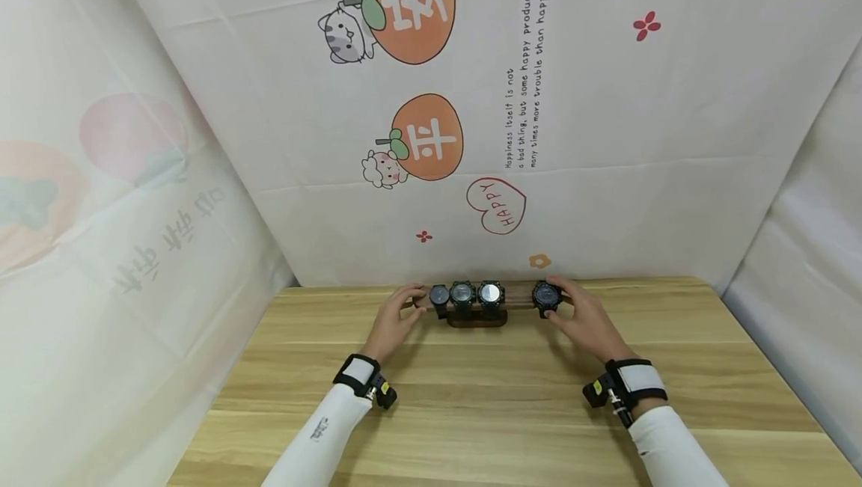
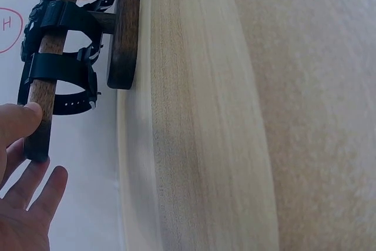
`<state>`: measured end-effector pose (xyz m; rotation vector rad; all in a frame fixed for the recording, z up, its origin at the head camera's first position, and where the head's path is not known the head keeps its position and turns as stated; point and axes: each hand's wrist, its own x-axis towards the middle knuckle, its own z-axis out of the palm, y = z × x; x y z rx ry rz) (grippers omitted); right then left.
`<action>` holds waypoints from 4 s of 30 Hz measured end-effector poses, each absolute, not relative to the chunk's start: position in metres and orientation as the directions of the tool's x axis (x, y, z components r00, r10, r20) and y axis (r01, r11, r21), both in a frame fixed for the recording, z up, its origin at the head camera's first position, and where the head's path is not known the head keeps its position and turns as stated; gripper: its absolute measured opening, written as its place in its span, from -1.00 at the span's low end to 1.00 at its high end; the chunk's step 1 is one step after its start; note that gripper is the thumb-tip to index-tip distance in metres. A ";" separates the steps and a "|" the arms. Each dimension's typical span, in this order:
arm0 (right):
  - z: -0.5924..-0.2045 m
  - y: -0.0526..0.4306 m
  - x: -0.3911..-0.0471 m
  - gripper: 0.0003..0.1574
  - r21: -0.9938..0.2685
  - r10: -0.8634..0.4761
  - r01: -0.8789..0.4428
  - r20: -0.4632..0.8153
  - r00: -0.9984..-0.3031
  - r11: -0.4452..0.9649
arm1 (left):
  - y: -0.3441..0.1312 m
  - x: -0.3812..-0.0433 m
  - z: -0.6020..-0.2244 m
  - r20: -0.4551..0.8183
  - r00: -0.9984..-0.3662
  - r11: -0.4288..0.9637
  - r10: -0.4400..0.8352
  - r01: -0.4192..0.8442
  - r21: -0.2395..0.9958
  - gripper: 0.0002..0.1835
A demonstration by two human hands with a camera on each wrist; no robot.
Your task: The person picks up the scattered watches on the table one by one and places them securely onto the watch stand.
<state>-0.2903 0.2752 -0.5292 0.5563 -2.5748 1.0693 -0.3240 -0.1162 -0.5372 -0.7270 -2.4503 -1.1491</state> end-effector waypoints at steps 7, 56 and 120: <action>-0.529 0.272 -0.292 -0.16 -0.638 -0.233 -0.442 0.388 -0.892 0.630 | -0.117 -0.326 -0.540 0.511 -0.803 0.530 0.306 0.590 0.609 -0.65; -0.532 0.252 -0.299 -0.11 -0.656 -0.244 -0.447 0.381 -0.892 0.608 | -0.117 -0.327 -0.543 0.524 -0.795 0.529 0.305 0.599 0.601 -0.64; -0.533 0.234 -0.305 -0.12 -0.544 -0.280 -0.492 0.427 -0.860 0.679 | -0.122 -0.325 -0.538 0.475 -0.813 0.555 0.337 0.579 0.597 -0.61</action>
